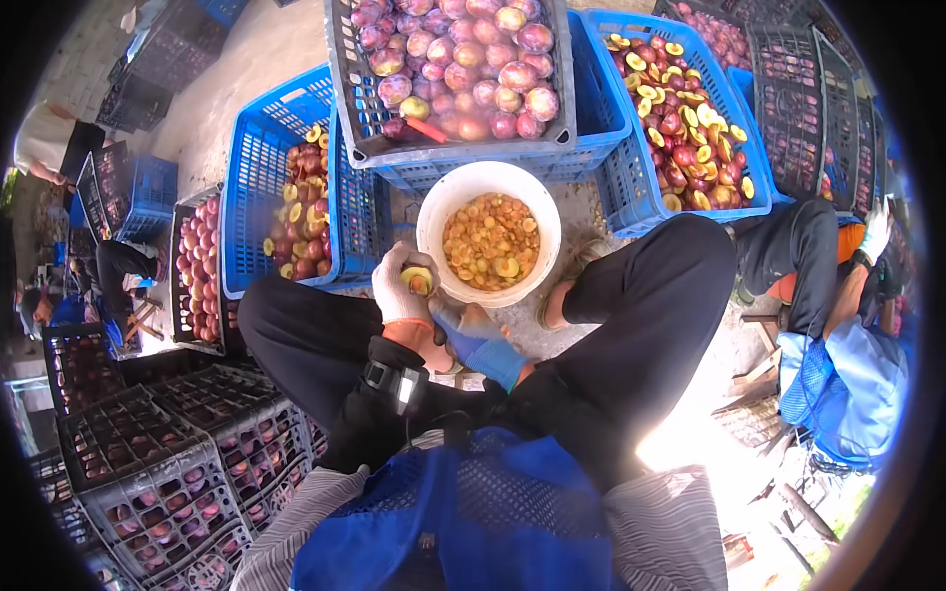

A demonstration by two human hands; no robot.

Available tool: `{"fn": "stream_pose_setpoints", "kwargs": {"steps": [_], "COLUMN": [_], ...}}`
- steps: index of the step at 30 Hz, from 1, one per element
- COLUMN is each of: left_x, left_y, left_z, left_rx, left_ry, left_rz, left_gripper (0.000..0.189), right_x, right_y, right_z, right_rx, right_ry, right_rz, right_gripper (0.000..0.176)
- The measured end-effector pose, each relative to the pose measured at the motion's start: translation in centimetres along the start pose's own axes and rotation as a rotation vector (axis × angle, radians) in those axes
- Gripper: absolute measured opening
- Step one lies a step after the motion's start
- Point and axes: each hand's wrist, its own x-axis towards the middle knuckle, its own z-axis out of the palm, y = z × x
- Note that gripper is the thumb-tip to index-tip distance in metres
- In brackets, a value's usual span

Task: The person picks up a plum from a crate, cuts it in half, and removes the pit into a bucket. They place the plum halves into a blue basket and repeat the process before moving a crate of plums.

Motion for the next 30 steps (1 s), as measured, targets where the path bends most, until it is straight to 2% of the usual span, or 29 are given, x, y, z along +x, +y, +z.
{"fn": "stream_pose_setpoints", "kwargs": {"steps": [3,6,9,10,13,16,18,19,20,21,23,26,27,29,30], "left_x": [0.0,-0.1,-0.3,-0.2,0.7,-0.3,-0.1,0.0,1.1,1.2,1.7,1.6,1.8,2.8,3.6], "left_y": [0.4,0.5,0.3,0.0,-0.8,0.7,1.1,1.2,0.9,1.0,1.2,2.1,1.7,0.4,0.2], "left_z": [0.2,0.1,0.4,0.7,0.3,0.4,0.5,0.5,-0.1,0.1,0.6,1.7,1.7,1.3,0.5], "left_rx": [-0.375,-0.404,0.185,0.186,0.122,-0.557,-0.424,-0.359,-0.246,-0.244,-0.235,-0.268,-0.118,0.186,0.206], "left_ry": [0.037,-0.025,-0.015,-0.015,-0.100,-0.199,-0.276,-0.314,-0.506,-0.511,-0.522,-0.363,-0.320,-0.230,-0.324], "left_rz": [-0.293,-0.405,0.251,0.407,0.360,-0.401,-0.301,-0.255,-0.118,-0.111,-0.093,-0.209,-0.100,0.120,0.032], "left_gripper": [0.031,0.033,0.036,0.034,0.041,0.044,0.044,0.045,0.044,0.045,0.046,0.042,0.044,0.049,0.059], "right_x": [1.3,1.6,0.4,-0.1,-0.3,-0.8,-1.4,-1.4,-1.0,-0.8,-0.8,-0.3,-0.3,1.2,1.4], "right_y": [2.0,2.7,1.5,0.7,-0.9,-1.4,-2.3,-1.9,-1.3,-1.0,-0.8,-1.9,-2.3,0.7,0.9], "right_z": [0.6,0.7,0.3,0.3,0.2,-0.1,-0.6,-0.7,-0.8,-0.8,-0.7,-0.3,-0.2,-0.7,-0.6], "right_rx": [-0.001,0.007,0.081,0.154,0.283,0.300,0.385,0.552,0.717,0.883,0.944,0.975,0.971,1.215,1.339], "right_ry": [0.054,0.061,0.000,-0.009,-0.062,-0.161,-0.232,-0.308,-0.384,-0.462,-0.465,-0.417,-0.395,-0.658,-0.793], "right_rz": [-0.151,-0.210,0.026,0.049,0.128,0.235,0.267,0.322,0.371,0.422,0.402,0.370,0.363,0.348,0.338], "right_gripper": [0.043,0.043,0.043,0.044,0.046,0.048,0.049,0.048,0.047,0.046,0.043,0.043,0.044,0.049,0.052]}}
